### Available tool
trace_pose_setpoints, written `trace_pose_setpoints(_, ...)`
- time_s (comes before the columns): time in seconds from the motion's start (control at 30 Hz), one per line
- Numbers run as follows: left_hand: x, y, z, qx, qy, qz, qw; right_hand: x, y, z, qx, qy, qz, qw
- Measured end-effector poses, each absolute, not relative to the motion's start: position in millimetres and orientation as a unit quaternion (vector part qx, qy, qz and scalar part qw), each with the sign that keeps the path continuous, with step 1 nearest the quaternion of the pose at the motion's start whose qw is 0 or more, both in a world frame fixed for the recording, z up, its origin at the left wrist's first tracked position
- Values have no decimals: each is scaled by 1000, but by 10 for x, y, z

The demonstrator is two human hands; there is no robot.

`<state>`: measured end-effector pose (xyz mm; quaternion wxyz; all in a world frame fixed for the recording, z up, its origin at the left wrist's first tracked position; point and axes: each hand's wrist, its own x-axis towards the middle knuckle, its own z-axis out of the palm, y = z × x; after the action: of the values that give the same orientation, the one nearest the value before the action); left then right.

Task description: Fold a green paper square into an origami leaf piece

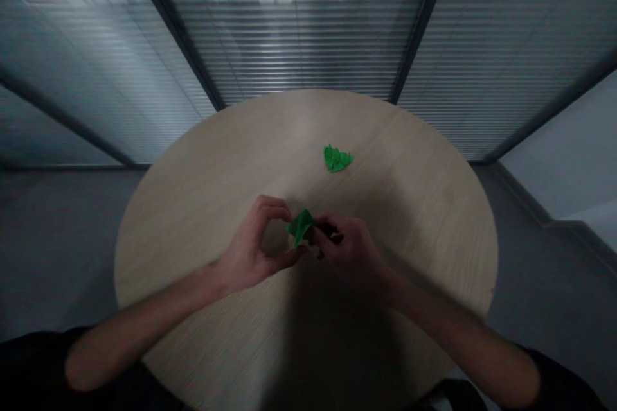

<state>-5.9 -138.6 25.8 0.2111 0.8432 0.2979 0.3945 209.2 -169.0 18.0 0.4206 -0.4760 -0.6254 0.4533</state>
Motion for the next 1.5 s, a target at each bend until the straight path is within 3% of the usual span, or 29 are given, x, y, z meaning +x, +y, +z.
trace_pose_setpoints(0.7, -54, -1383, 183, 896, 249, 353, 104, 2080, -1722, 211, -482, -691, 386, 377)
trace_pose_setpoints(1.23, -44, -1340, 242, 832, 311, 407, 214, 2135, -1705, 257, -479, -675, 396, 398)
trace_pose_setpoints(1.5, -55, -1338, 232, 850, 302, 412, 126, 2118, -1726, 229, -459, -660, 464, 372)
